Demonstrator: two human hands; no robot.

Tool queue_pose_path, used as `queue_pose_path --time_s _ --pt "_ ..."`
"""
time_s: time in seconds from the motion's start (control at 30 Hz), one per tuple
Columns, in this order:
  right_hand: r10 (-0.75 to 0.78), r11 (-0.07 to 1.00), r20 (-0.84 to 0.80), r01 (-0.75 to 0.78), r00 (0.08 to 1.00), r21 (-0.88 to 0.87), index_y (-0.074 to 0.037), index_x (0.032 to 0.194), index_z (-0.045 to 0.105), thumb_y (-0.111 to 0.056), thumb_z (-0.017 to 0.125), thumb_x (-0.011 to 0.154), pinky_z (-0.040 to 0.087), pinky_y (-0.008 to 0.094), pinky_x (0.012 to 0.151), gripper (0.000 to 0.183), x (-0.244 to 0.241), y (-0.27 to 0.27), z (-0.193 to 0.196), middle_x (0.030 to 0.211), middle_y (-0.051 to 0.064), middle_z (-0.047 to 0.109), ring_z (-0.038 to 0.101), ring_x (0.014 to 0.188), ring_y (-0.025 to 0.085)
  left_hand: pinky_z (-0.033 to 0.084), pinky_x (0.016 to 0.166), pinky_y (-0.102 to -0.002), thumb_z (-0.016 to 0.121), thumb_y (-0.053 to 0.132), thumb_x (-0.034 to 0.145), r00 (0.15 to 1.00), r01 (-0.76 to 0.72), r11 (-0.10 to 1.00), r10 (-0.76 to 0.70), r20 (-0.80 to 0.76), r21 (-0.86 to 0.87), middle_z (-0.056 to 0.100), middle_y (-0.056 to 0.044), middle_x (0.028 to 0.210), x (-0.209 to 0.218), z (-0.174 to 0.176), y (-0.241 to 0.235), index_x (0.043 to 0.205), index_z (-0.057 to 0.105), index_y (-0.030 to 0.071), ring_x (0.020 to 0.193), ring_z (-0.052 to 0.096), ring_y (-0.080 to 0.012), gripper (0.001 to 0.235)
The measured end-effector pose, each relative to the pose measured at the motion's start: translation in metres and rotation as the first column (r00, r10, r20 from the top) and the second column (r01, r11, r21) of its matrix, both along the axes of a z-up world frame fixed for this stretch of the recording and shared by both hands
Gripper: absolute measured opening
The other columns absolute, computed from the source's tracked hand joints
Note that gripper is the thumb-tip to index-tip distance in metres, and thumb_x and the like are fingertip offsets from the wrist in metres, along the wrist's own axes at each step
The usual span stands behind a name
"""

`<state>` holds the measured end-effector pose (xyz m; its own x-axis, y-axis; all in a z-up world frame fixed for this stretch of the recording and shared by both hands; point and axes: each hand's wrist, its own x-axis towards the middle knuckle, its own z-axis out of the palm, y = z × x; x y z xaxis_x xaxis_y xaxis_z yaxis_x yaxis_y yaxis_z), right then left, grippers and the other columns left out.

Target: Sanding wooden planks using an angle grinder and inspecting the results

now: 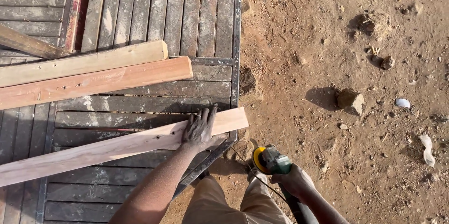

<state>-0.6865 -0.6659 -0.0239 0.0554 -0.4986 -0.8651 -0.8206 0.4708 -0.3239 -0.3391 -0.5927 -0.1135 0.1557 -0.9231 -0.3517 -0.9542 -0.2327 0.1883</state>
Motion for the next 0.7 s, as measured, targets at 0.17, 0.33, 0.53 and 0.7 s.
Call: queue_pose_path --time_s 0.17,0.33,0.53,0.7 --pt "-0.209 0.975 -0.007 0.209 0.978 0.071 0.001 0.078 0.076 -0.013 0.084 0.063 0.042 0.035 0.050 0.021 -0.008 0.011 0.028 0.061 0.012 0.067 0.057 0.051 0.022 0.036 0.114 -0.059 0.085 0.060 0.078 0.984 0.044 0.998 -0.051 -0.169 -0.045 0.015 -0.027 0.168 0.022 -0.041 -0.007 0.165 0.001 0.013 0.142 0.039 -0.0484 0.130" --pt "-0.278 0.960 0.092 0.272 0.956 0.069 0.003 0.078 0.069 -0.005 0.085 0.065 0.039 0.035 0.047 0.022 -0.006 0.004 0.061 0.059 0.013 0.060 0.051 0.048 0.022 0.014 0.123 -0.063 0.087 0.058 0.068 0.830 -0.092 0.992 0.127 -0.543 0.091 0.010 -0.018 0.172 0.047 -0.009 -0.027 0.164 0.017 0.031 0.156 0.013 -0.0385 0.122" --pt "-0.336 0.940 0.200 0.341 0.920 0.012 0.002 0.080 0.066 0.000 0.083 0.070 0.042 0.035 0.048 0.020 0.006 -0.019 0.065 0.063 0.014 0.060 0.052 0.050 0.023 0.032 0.115 -0.050 0.068 0.067 0.084 0.906 0.068 0.996 -0.036 -0.422 0.060 0.044 -0.010 0.142 0.059 0.054 -0.057 0.152 0.050 0.009 0.144 0.030 -0.0310 0.091" --pt "-0.267 0.960 0.272 0.279 0.925 -0.005 0.000 0.082 0.065 -0.005 0.083 0.070 0.043 0.035 0.050 0.023 0.040 -0.041 0.078 0.064 0.012 0.061 0.053 0.051 0.022 0.047 0.085 -0.052 0.041 0.079 0.090 0.953 0.116 0.992 -0.097 -0.285 0.049 0.058 -0.012 0.116 0.057 0.056 -0.061 0.105 0.062 0.011 0.105 0.060 -0.0326 0.073"
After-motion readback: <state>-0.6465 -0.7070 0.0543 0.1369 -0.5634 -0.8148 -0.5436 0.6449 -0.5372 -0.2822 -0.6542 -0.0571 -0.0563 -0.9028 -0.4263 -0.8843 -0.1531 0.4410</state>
